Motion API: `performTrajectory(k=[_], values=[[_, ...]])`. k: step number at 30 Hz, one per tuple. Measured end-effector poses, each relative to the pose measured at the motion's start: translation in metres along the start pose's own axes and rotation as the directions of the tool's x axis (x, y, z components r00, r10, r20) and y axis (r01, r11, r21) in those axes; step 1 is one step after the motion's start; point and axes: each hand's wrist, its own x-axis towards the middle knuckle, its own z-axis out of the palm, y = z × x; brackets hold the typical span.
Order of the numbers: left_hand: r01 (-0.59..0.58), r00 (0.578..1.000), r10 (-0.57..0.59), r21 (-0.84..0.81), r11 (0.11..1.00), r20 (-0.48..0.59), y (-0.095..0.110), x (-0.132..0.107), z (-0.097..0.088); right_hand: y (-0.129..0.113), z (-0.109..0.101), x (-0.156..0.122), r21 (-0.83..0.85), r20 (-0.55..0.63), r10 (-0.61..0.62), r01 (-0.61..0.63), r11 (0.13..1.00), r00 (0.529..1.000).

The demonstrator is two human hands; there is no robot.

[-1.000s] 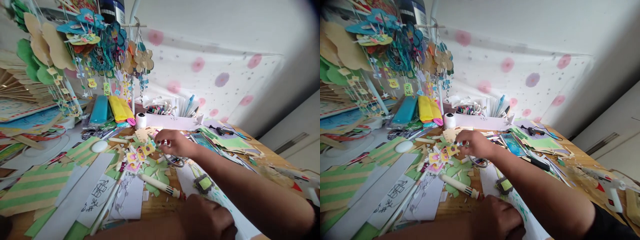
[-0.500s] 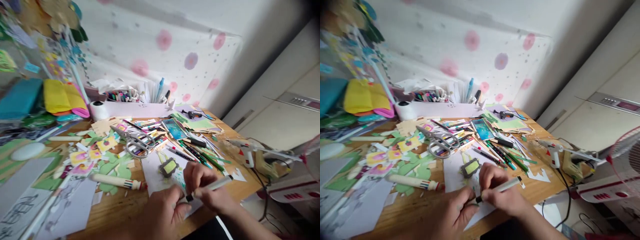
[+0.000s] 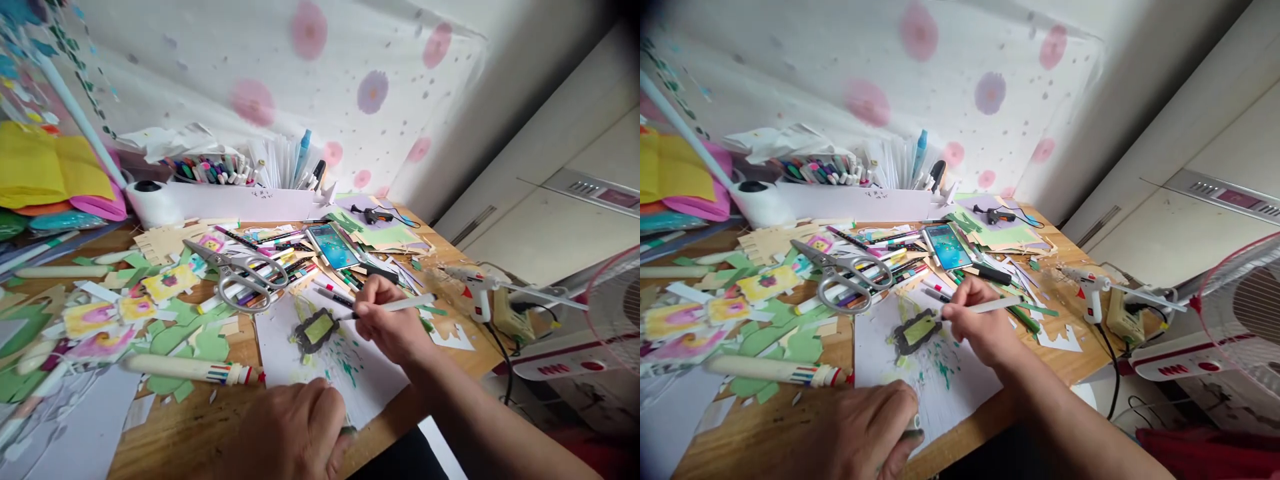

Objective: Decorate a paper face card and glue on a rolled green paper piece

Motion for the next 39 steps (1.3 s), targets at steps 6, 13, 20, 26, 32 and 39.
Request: performTrajectory(k=[6,13,20,26,32,39], values=[[-0.041,0.999,0.046,0.156,0.987,-0.027,-0.012,0.004,0.007,0.040,0.015,0.016,-0.284,-0.079,-0.132,0.105,0.953,0.988],[0.014,0.998,-0.032,0.300,0.954,0.055,-0.013,0.010,0.001,0.051,0.009,0.016,-0.478,-0.191,-0.210,0.096,0.873,0.959],[-0.001,0.995,-0.033,0.343,0.939,0.094,-0.013,0.011,0.001,0.047,0.014,0.016,-0.575,-0.143,-0.221,0.101,0.812,0.965],[0.003,0.996,-0.035,0.361,0.933,0.082,-0.013,0.013,0.002,0.040,0.018,0.016,-0.641,-0.120,-0.237,0.107,0.760,0.964],[0.033,0.993,-0.067,0.315,0.949,0.097,-0.013,0.008,0.005,0.039,0.018,0.016,-0.658,-0.115,-0.241,0.107,0.745,0.964],[0.117,0.990,-0.129,0.177,0.977,0.057,-0.014,0.007,0.007,0.040,0.020,0.016,-0.680,-0.071,-0.252,0.138,0.720,0.965]])
